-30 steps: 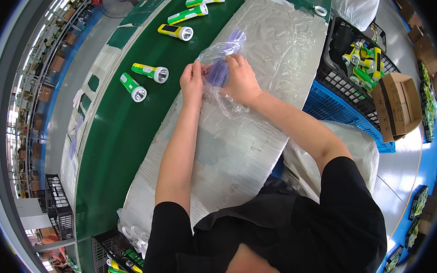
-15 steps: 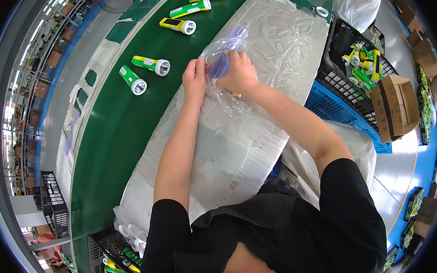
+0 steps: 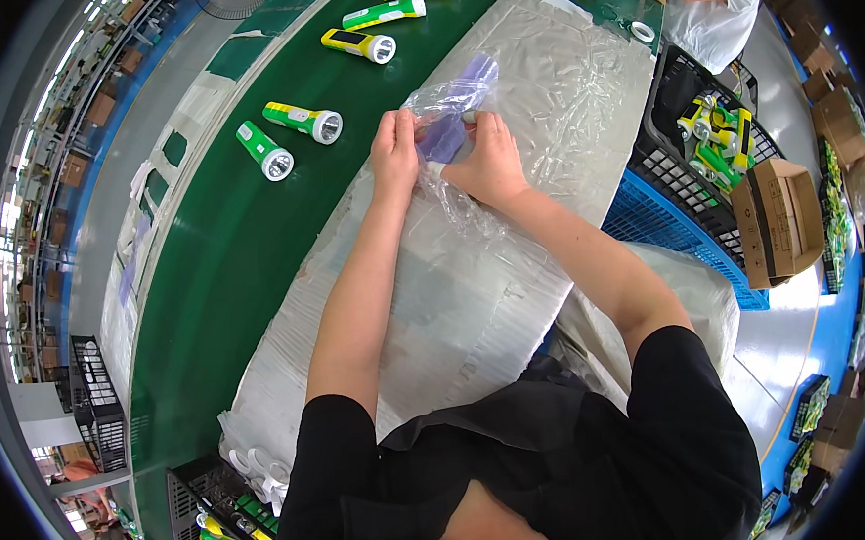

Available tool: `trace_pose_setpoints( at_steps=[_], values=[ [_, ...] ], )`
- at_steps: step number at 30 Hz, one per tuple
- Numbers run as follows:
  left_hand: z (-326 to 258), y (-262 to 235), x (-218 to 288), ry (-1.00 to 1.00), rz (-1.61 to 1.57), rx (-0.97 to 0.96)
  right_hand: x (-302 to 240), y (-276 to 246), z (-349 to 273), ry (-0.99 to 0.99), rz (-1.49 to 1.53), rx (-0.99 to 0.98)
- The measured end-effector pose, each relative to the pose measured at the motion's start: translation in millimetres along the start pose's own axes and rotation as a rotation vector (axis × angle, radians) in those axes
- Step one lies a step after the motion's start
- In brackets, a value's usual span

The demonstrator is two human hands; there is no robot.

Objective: Assembling handheld flashlights by attaching plastic rings to the heads.

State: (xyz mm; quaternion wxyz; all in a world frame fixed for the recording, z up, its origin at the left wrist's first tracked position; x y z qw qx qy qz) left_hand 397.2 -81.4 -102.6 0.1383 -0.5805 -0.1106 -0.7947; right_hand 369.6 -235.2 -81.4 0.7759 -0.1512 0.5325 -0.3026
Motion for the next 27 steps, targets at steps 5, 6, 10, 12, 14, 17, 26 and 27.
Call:
trace_pose_setpoints(
  at_steps=[5,6,10,12,14,17,26,27],
  values=[
    [-4.7,1.5,8.5,0.032,-0.033,0.012,-3.6,-4.5,6.0,0.101,0.006,-0.054],
    [-4.0,0.5,6.6,0.032,-0.032,0.014,-5.3,-4.6,6.2,0.097,0.004,-0.071],
    [-3.3,-1.9,5.5,0.09,0.064,-0.01,-6.9,-4.0,5.5,0.001,-0.081,-0.054],
    [-4.1,-2.2,7.0,0.107,0.096,-0.023,-8.4,-4.9,5.4,-0.014,-0.103,-0.082],
    [-4.8,-2.8,8.1,0.093,0.097,-0.042,-10.5,-6.9,7.0,-0.03,-0.124,-0.111],
    [-5.6,-3.1,9.4,0.082,0.09,-0.04,-11.0,-8.1,10.3,0.013,-0.113,-0.16],
    [-11.2,-2.0,11.1,0.108,0.082,-0.029,-21.2,-5.6,-2.7,-0.073,-0.23,-0.056],
    [-11.5,-2.1,10.8,0.098,0.085,-0.025,-22.9,-5.6,-2.3,-0.086,-0.239,-0.045]
  ],
)
Point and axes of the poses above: each hand's wrist, its own z-axis towards the middle knuckle, its own y-axis out of the palm, x = y × z, the point moved 2 cm from there along z, towards the middle knuckle, and after that the axes turned 9 degrees about x, right-handed, at the moved point
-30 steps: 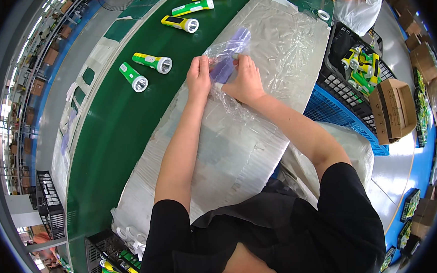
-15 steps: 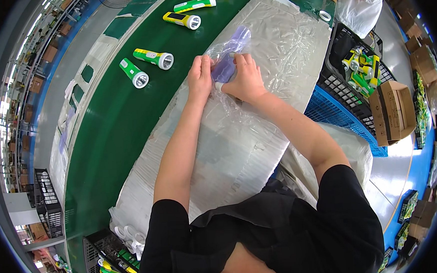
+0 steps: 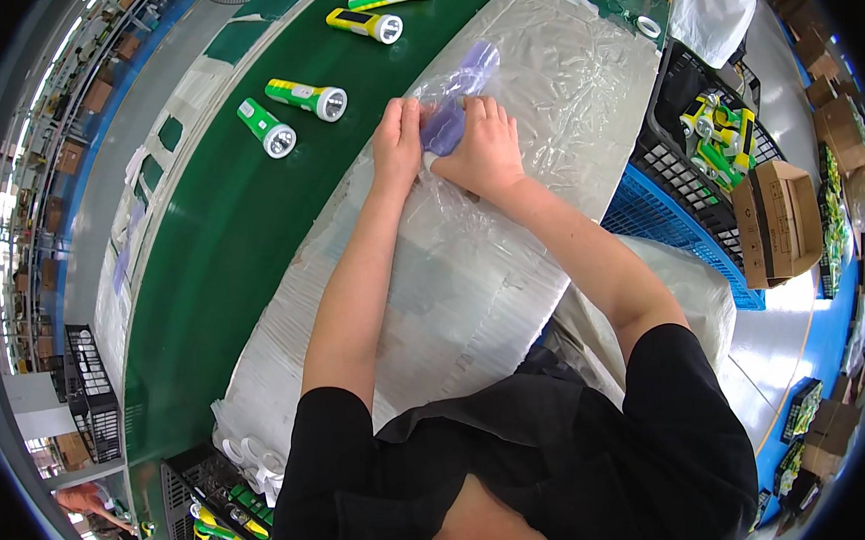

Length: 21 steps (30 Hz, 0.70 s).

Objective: Assembling handheld flashlights by attaching plastic rings to the heads.

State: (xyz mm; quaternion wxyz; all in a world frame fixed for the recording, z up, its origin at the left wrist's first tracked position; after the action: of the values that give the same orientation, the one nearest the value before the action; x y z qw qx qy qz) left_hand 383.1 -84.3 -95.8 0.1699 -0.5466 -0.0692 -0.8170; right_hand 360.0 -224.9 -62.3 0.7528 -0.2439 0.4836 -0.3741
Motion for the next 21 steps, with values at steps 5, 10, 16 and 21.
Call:
trace_pose_setpoints(
  at_steps=[5,10,16,21],
  values=[
    [5.6,-3.8,-12.9,0.114,0.208,0.066,-0.3,9.3,1.1,-0.123,0.043,0.135],
    [9.9,16.1,-28.9,0.079,0.087,0.226,12.1,-7.0,1.8,0.018,0.218,0.079],
    [-5.8,11.6,-6.7,0.26,0.576,0.092,37.0,-2.6,-7.2,0.031,0.345,0.072],
    [-7.3,13.3,-1.2,0.249,0.83,-0.001,39.1,-7.3,-5.8,-0.008,0.323,0.08]
  ],
)
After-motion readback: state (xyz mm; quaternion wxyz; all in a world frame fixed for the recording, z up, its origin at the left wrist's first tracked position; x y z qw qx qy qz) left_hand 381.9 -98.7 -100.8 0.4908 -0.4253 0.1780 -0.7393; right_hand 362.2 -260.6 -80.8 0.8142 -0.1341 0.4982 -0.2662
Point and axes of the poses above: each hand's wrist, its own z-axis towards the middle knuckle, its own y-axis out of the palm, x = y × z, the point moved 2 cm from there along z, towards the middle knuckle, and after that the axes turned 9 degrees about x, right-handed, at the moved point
